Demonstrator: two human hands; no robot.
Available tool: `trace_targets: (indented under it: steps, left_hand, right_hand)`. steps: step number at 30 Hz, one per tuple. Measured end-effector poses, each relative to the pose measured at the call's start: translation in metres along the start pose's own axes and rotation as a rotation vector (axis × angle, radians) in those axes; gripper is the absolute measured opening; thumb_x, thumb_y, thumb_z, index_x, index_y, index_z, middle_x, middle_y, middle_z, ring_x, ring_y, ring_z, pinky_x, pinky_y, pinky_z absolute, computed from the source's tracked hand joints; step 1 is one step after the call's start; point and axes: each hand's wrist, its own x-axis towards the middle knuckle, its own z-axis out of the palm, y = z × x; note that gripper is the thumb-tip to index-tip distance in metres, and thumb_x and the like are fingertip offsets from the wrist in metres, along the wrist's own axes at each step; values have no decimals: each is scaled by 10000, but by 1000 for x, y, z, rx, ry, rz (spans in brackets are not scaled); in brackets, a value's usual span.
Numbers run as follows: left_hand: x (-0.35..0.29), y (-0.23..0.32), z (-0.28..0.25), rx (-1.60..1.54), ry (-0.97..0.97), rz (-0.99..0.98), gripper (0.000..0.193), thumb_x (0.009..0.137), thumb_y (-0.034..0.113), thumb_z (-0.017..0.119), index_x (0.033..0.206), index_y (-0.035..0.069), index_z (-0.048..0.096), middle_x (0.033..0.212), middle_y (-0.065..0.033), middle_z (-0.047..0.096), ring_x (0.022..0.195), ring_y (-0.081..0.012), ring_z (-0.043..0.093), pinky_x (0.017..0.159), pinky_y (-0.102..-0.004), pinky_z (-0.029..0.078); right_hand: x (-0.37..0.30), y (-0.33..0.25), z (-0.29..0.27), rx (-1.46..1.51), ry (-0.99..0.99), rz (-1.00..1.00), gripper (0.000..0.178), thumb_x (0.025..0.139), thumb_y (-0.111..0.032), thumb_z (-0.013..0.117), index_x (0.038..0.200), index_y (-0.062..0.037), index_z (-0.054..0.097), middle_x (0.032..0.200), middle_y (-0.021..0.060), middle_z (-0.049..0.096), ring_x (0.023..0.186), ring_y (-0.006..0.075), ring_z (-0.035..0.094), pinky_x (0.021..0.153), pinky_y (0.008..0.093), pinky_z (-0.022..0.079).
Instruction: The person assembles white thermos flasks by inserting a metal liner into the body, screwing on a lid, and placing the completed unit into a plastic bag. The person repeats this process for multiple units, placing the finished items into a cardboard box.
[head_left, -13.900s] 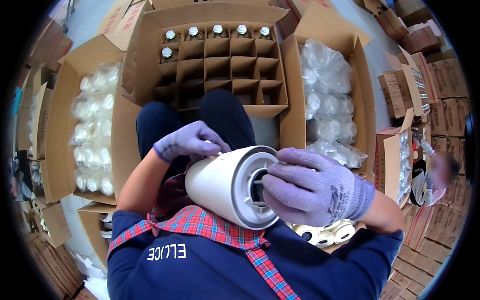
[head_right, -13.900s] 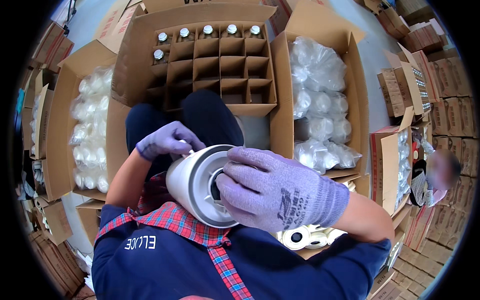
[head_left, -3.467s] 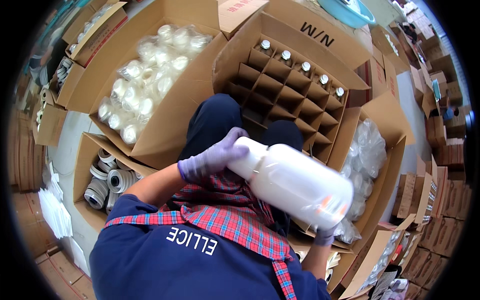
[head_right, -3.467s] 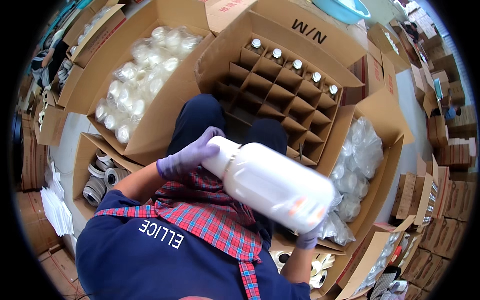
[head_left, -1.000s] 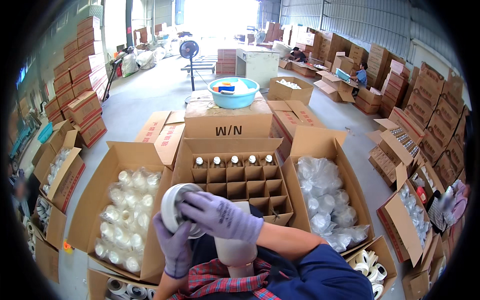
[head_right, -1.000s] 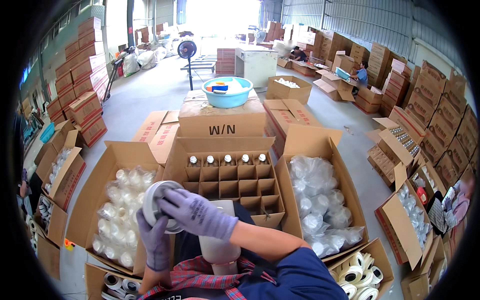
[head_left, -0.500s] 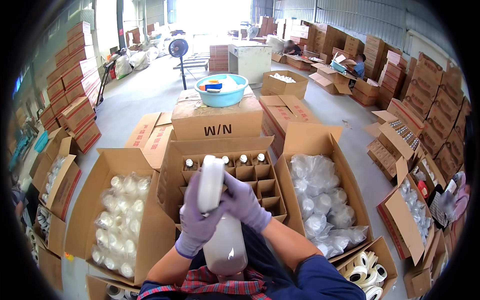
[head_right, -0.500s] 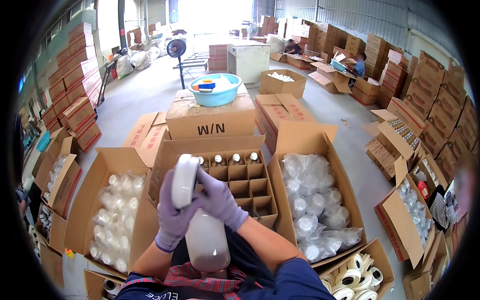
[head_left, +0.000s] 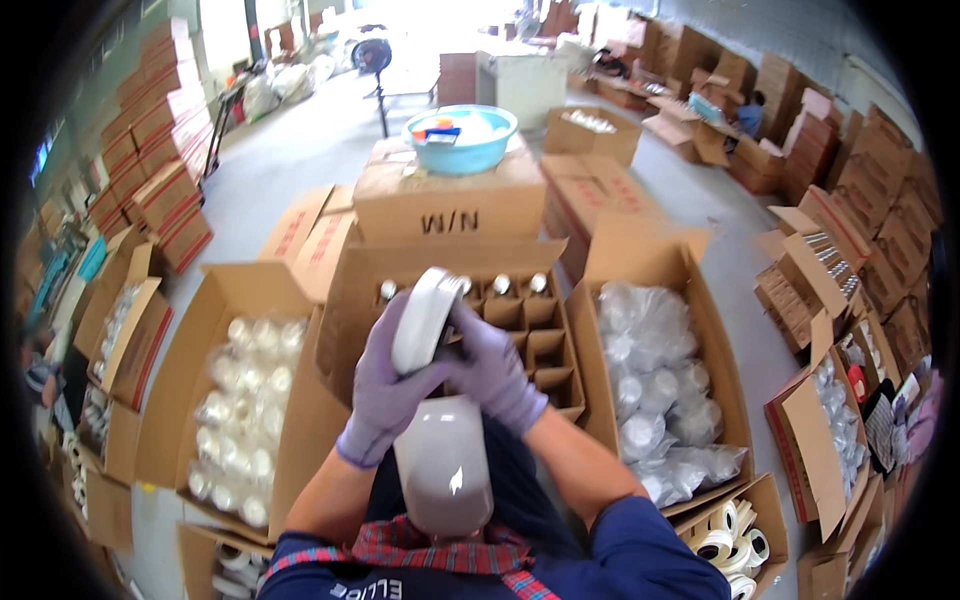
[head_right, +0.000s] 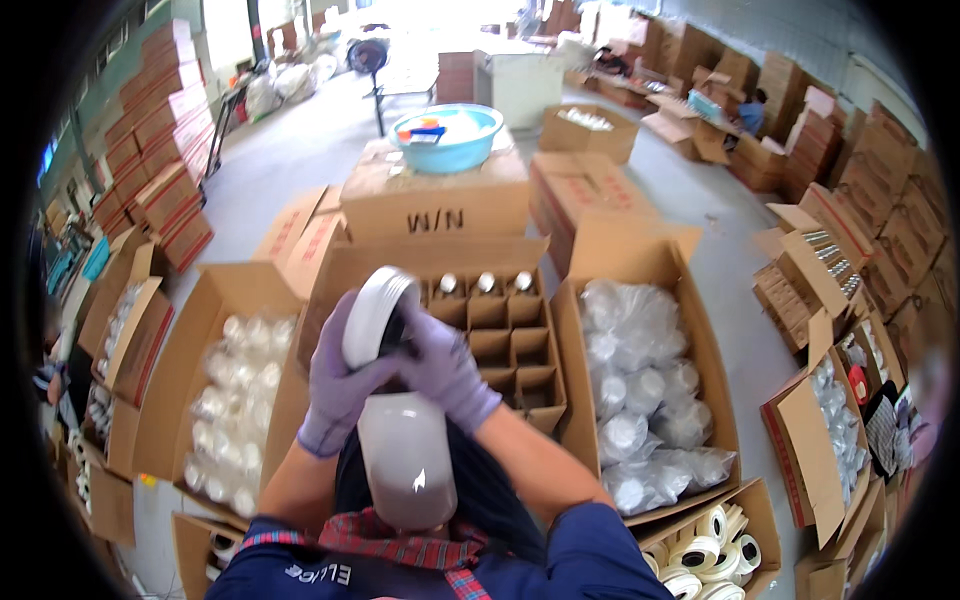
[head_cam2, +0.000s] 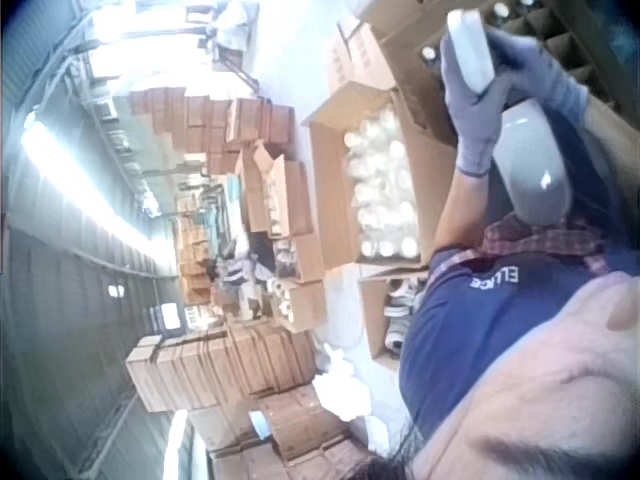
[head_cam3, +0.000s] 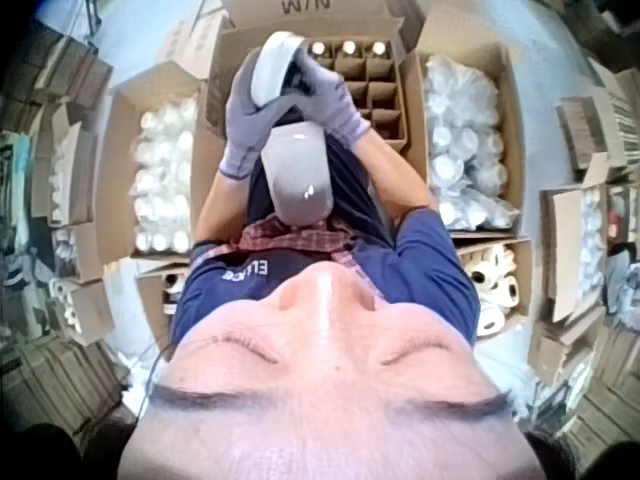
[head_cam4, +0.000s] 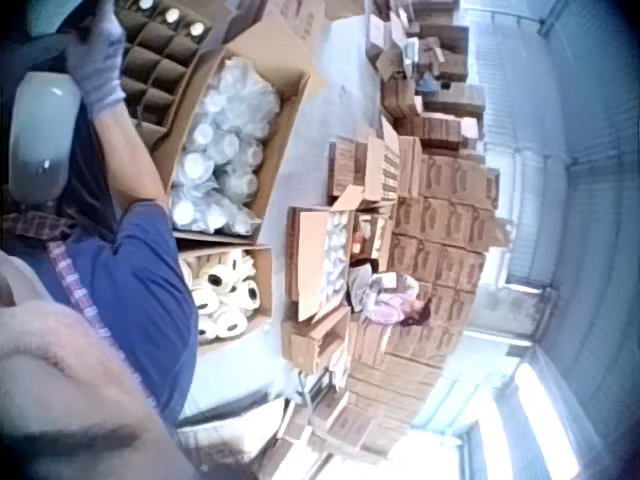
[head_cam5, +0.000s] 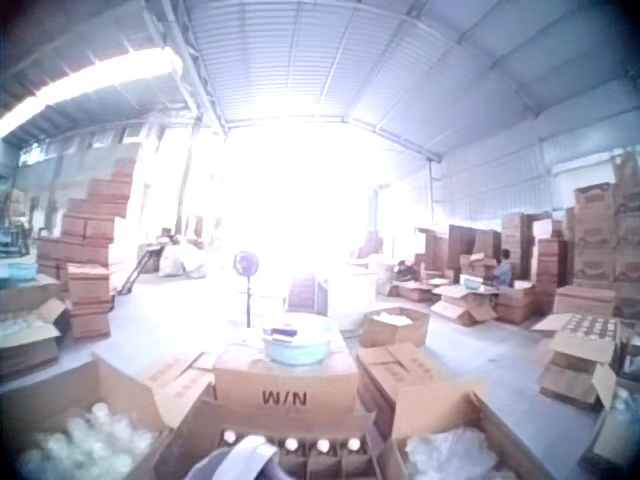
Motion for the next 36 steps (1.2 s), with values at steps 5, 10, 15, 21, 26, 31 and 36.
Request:
trace_targets:
  steps: [5,10,15,21,26,31,36]
  left_hand:
    - [9,-8,-20,-377,139,-299,870,705,-21,773,1491,0,400,1408,-129,523,1302,-242,518,1110,-381,430]
    - [5,-27,-16,-242,54,-203,895,747,22,834,1511,20,368,1422,-135,528,1292,-236,538,1092,-385,450]
    - [15,-41,-16,-23,-27,-106,882,741,39,850,1498,6,398,1424,-137,555,1304,-211,537,1086,-356,443]
    - [30,-67,-99,-266,-391,-492,877,664,-82,828,1466,30,490,1349,-76,620,1222,-172,571,1077,-344,444]
    - [13,-110,-95,-352,-745,-503,803,753,286,882,1374,-92,542,1359,-201,609,1252,-301,581,1077,-416,429]
    - [-4,-113,-82,-424,-538,-290,604,806,321,803,1249,-63,658,1290,-240,639,1265,-392,562,1121,-519,365]
    - [-7,-104,-77,-293,-465,-267,555,781,423,815,1084,-36,736,1118,-253,709,1177,-448,611,1113,-574,362]
  right_hand:
    - [7,-3,4,36,-40,38,706,858,-264,772,1416,31,458,1113,236,669,1022,338,687,831,413,579]
    - [30,13,7,385,27,479,490,984,-416,614,1102,57,663,789,99,715,677,181,720,624,292,599]
    - [20,44,21,144,-17,144,470,1009,-361,560,1239,49,570,837,124,727,697,201,720,600,308,580]
    - [-11,74,-28,342,59,755,536,1010,-459,569,1204,33,656,1054,141,729,896,200,720,735,277,573]
    - [-46,87,12,772,-337,521,832,903,-616,647,1414,29,523,1378,178,584,1293,257,539,1134,392,373]
    - [-52,107,17,944,-215,374,568,782,-404,803,1149,21,717,1195,194,693,1197,295,621,1157,473,346]
    - [-46,117,21,980,-270,257,464,734,-312,801,1075,0,754,1127,180,723,1143,298,648,1190,490,301]
